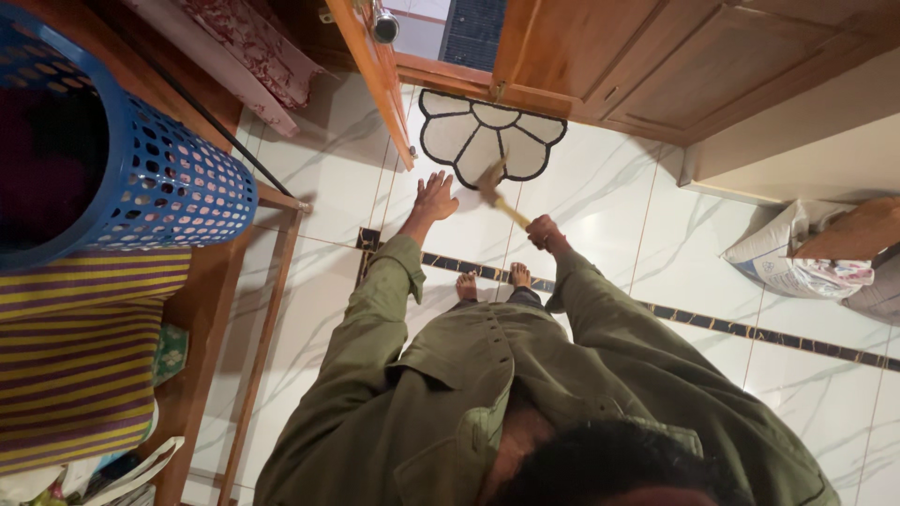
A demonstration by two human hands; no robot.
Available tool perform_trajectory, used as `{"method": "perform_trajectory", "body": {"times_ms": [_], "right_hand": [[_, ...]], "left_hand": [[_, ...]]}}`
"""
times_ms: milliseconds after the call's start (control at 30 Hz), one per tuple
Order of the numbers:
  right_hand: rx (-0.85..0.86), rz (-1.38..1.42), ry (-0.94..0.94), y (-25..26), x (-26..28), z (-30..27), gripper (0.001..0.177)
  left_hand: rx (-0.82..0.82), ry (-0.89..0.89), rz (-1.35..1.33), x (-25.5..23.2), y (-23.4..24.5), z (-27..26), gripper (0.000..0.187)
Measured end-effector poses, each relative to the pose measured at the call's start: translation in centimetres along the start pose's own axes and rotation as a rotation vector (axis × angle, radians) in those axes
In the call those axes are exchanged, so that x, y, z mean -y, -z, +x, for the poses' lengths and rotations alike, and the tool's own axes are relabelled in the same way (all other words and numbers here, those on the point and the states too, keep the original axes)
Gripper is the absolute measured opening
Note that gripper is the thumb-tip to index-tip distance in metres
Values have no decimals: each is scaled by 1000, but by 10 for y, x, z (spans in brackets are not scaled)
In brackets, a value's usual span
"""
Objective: The person sweeps a tiled floor using a broom, moving dust and debris across the white surface and over decorative floral tiles.
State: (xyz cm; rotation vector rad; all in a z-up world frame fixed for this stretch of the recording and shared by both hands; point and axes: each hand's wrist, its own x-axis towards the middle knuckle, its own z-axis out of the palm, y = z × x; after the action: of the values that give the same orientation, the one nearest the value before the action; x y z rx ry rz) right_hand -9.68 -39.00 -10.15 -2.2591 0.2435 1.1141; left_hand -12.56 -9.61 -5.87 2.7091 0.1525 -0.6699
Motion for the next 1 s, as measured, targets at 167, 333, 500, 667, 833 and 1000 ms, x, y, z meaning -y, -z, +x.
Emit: {"method": "perform_trajectory", "body": {"times_ms": [167, 333, 500, 667, 833, 1000], "right_hand": [[127, 386, 25, 21, 17, -24, 23], [48, 451, 137, 68, 32, -7, 29], [-69, 464, 225, 96, 30, 8, 35], [-91, 425, 220, 86, 7, 33, 30], [-11, 203, 31, 65, 1, 25, 24], [213, 223, 151, 93, 12, 19, 34]], "left_hand": [[-12, 6, -9, -4, -3, 6, 78], [-46, 17, -27, -15, -2, 4, 77], [-55, 60, -64, -28, -4, 1, 76], [-22, 118, -95, -36, -13, 1, 77], [-19, 163, -84, -41, -26, 4, 76], [-65, 170, -97, -44, -33, 5, 80]]}}
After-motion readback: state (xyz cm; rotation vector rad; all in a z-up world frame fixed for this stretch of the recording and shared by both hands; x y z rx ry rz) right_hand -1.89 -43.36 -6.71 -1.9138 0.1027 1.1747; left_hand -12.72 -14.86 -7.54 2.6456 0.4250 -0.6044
